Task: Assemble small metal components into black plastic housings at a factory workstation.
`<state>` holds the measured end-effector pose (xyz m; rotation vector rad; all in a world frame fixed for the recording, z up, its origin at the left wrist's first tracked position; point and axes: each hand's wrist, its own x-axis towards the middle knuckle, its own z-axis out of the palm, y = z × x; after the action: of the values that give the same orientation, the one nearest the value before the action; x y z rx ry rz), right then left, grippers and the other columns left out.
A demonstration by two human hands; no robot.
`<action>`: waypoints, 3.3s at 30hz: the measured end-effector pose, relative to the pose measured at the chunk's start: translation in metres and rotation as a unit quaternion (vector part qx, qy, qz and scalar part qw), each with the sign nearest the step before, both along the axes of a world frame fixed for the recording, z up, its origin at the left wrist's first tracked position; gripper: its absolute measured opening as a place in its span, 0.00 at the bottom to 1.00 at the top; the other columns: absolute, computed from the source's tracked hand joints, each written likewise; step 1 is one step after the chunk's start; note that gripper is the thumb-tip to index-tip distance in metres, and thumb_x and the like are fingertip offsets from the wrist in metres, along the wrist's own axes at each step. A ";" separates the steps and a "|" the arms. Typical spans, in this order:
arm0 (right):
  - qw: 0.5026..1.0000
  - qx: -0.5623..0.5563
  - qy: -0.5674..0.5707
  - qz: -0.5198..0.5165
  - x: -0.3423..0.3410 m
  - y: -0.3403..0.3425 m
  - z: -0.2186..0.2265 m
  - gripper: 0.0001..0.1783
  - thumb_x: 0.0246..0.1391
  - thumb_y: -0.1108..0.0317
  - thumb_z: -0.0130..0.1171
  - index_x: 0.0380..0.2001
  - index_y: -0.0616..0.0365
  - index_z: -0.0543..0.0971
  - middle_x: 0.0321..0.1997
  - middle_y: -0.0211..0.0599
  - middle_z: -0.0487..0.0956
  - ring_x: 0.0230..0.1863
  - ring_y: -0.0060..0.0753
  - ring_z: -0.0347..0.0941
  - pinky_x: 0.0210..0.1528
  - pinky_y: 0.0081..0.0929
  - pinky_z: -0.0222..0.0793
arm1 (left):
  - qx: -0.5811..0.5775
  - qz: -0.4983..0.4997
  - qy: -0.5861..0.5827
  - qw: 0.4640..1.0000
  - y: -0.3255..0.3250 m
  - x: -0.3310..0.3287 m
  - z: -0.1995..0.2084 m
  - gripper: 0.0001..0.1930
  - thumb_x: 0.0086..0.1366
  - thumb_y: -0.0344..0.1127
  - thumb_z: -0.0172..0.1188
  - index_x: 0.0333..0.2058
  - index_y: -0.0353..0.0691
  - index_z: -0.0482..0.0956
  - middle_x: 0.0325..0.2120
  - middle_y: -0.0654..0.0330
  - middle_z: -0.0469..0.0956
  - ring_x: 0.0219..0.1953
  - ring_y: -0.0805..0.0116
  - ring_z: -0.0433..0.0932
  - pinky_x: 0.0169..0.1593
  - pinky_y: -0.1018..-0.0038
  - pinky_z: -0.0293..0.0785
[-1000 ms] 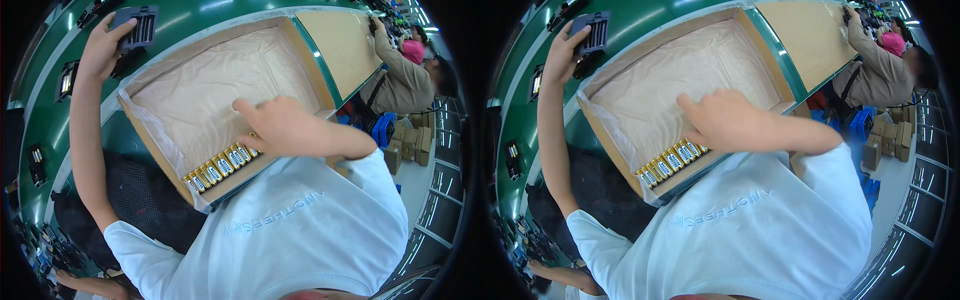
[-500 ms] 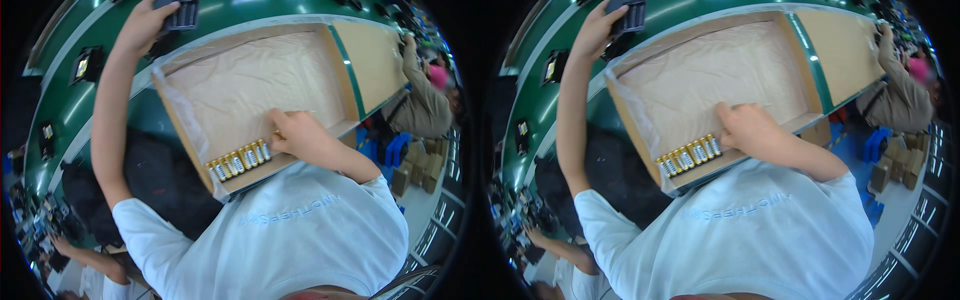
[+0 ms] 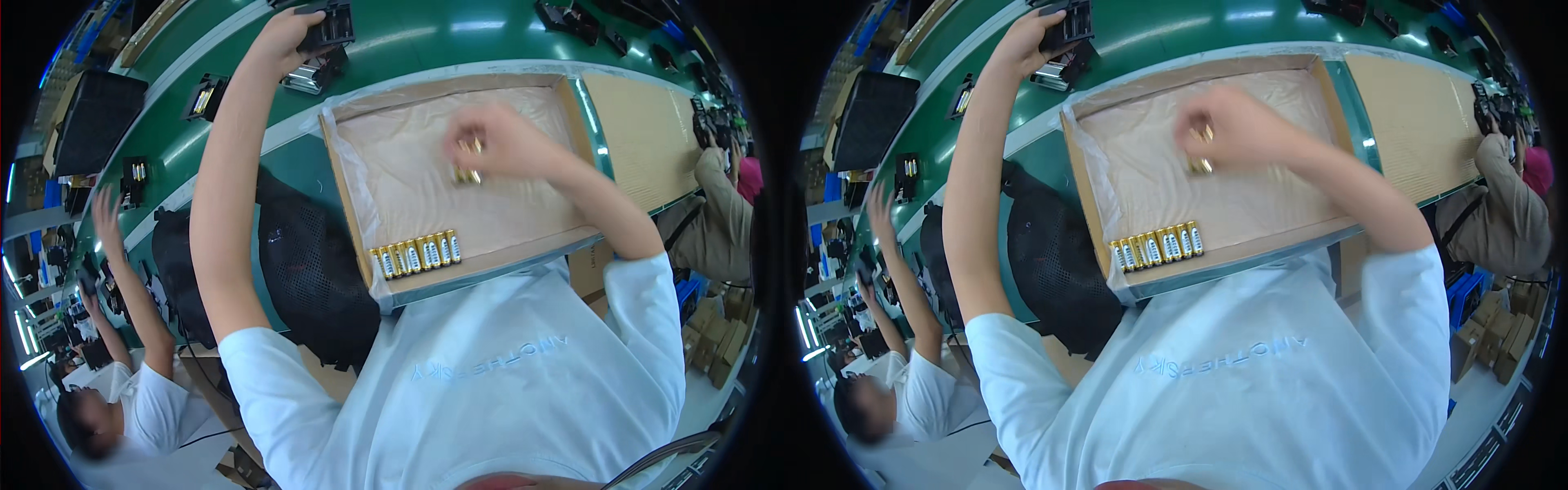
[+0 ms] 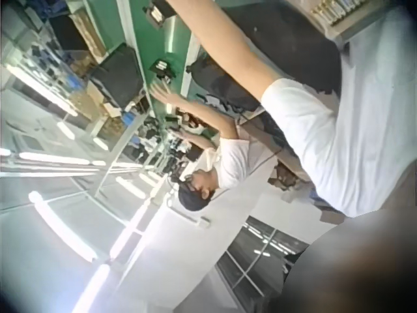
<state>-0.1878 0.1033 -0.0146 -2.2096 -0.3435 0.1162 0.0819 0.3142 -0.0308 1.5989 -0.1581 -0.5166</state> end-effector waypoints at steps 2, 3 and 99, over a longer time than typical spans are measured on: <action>0.996 0.026 -0.066 -0.055 0.049 -0.002 0.014 0.05 0.47 0.70 0.62 0.27 0.59 0.82 0.20 0.27 0.78 0.20 0.21 0.69 0.26 0.21 0.67 | -0.012 -0.016 -0.049 0.999 0.005 -0.017 0.015 0.19 0.68 0.32 0.55 0.55 0.30 0.67 0.44 0.46 0.77 0.43 0.61 0.81 0.47 0.64 0.81; 0.992 0.050 -0.083 -0.079 0.072 0.001 0.023 0.05 0.47 0.70 0.62 0.28 0.59 0.82 0.20 0.27 0.77 0.21 0.21 0.70 0.26 0.20 0.67 | -0.047 0.045 -0.045 0.997 -0.001 -0.029 0.018 0.18 0.68 0.30 0.53 0.55 0.31 0.67 0.44 0.46 0.77 0.42 0.59 0.81 0.45 0.62 0.82; 0.983 0.031 -0.161 0.083 0.178 0.018 0.012 0.33 0.41 0.69 0.72 0.53 0.53 0.71 0.50 0.39 0.79 0.49 0.41 0.77 0.53 0.36 0.71 | 0.140 0.162 -0.237 0.948 0.003 -0.084 0.004 0.28 0.61 0.45 0.60 0.59 0.47 0.69 0.51 0.46 0.75 0.48 0.45 0.76 0.49 0.50 0.72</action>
<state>-0.0101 0.1209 -0.0021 -2.1342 -0.7009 -0.1634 -0.0019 0.3172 -0.0266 1.9616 -0.1842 0.1157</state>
